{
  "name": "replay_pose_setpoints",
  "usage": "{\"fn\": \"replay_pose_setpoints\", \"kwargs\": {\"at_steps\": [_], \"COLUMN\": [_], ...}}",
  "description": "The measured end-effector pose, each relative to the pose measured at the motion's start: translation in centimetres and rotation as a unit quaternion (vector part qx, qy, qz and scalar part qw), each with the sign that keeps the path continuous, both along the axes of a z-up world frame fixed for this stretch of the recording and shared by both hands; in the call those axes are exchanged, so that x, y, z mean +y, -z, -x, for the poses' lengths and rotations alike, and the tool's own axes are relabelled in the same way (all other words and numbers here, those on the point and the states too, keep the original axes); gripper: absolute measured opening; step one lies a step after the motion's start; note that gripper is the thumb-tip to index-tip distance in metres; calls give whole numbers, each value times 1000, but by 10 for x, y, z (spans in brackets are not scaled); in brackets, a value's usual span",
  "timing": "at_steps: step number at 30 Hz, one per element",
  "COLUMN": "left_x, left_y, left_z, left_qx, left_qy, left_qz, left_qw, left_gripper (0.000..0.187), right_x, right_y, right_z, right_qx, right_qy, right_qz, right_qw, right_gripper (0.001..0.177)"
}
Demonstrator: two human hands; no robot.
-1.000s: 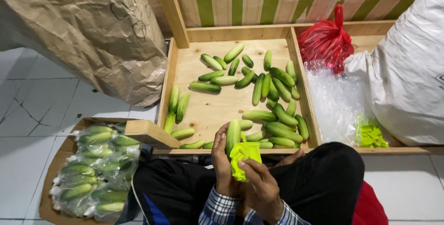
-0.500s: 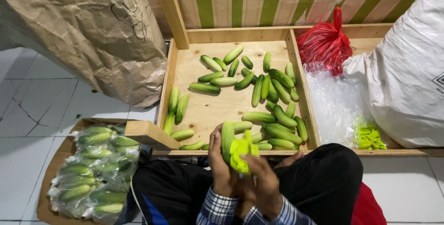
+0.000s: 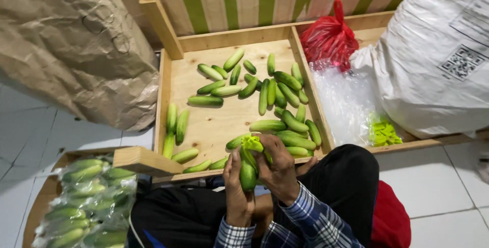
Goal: The person sorts through cucumbers in a wooden crate, places some into a plastic bag, and ties the bag closed.
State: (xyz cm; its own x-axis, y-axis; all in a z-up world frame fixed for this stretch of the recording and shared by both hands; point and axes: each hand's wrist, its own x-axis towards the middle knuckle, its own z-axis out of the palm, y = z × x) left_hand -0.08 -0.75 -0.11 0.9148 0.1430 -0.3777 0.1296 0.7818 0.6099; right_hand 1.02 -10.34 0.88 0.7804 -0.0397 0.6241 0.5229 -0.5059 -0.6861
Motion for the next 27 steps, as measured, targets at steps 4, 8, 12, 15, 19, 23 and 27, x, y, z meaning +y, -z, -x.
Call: {"fn": "replay_pose_setpoints", "kwargs": {"at_steps": [4, 8, 12, 15, 19, 23, 27], "left_x": [10, 20, 26, 24, 24, 27, 26], "left_y": [31, 29, 31, 23, 31, 35, 31], "left_z": [-1, -8, -11, -12, -15, -14, -16], "left_qx": [-26, -14, -34, -12, -2, -17, -10], "left_qy": [-3, -34, -25, -4, 15, 5, 6], "left_qz": [-33, -18, 8, 22, 3, -2, -15], "left_qw": [999, 999, 999, 1000, 1000, 1000, 1000], "left_gripper": [24, 34, 36, 38, 43, 39, 37], "right_x": [-10, -26, -29, -28, -63, -142, -230], "right_y": [24, 84, 125, 126, 130, 119, 111], "right_z": [-2, 5, 24, 33, 15, -42, -135], "right_qx": [72, 244, 164, 234, 242, 298, 388], "right_qy": [61, 131, -34, -119, -128, 45, 196], "right_qz": [-54, -46, 0, 54, 123, 165, 294], "right_qw": [994, 960, 986, 964, 954, 939, 851], "right_gripper": [31, 41, 34, 34, 50, 29, 26]}}
